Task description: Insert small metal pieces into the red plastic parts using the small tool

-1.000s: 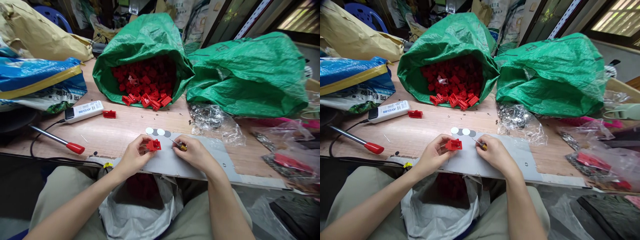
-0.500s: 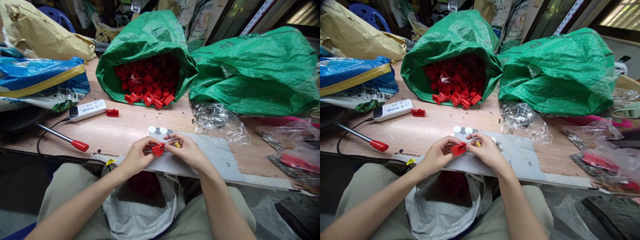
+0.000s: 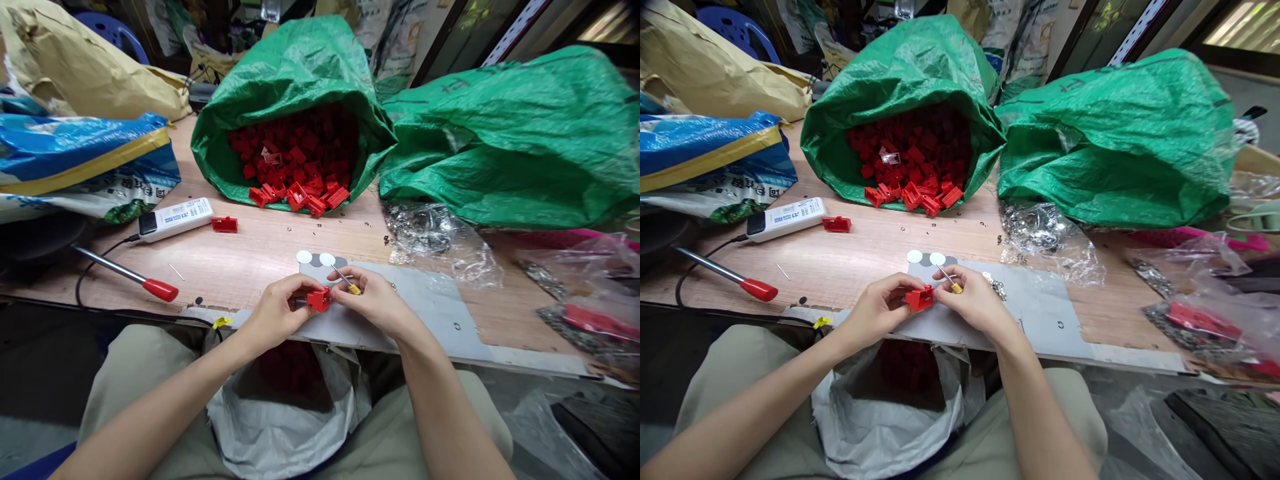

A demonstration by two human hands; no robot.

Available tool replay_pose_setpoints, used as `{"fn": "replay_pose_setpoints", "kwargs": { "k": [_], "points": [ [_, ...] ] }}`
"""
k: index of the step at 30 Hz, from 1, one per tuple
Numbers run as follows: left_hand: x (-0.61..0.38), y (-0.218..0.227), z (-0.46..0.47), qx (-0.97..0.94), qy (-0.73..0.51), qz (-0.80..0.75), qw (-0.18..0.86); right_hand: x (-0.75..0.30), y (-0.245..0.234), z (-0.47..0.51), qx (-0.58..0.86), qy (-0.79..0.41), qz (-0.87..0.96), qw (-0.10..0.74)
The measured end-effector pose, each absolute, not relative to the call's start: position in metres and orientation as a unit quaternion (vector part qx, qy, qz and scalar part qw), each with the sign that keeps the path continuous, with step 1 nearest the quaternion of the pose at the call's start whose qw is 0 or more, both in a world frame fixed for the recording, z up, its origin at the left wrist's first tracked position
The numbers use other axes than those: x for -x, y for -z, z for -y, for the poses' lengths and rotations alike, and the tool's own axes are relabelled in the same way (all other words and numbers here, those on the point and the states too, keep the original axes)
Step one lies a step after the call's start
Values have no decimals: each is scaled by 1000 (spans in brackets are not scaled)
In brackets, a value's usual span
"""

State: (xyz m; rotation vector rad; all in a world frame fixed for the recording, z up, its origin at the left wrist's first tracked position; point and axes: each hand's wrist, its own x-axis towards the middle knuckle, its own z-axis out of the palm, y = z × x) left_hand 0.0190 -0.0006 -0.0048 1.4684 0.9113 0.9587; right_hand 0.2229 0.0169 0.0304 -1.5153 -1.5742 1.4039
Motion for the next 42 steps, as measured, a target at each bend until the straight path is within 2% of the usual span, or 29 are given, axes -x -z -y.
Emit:
{"fn": "replay_pose_setpoints", "kwargs": {
  "k": [7, 12, 17, 24, 30, 36, 42],
  "points": [
    [-18, 7, -2, -616, -411, -397, 543, -221, -28, -18, 559, -531, 569, 284],
    [-20, 8, 0, -632, -427, -415, 496, -236, -31, -20, 554, -558, 541, 298],
    [-23, 10, 3, -704, -413, -463, 344, -256, -36, -19, 548, -490, 649, 196],
    [-25, 10, 4, -741, -397, -463, 280, -252, -29, -17, 510, -474, 698, 166],
    [-24, 10, 7, -755, -389, -459, 260, -241, -32, -14, 496, -437, 727, 188],
    [-22, 8, 7, -759, -385, -458, 258, -240, -33, -13, 527, -472, 690, 154],
    [-21, 9, 6, -767, -381, -448, 255, -237, -32, -13, 525, -441, 709, 165]
  ]
}}
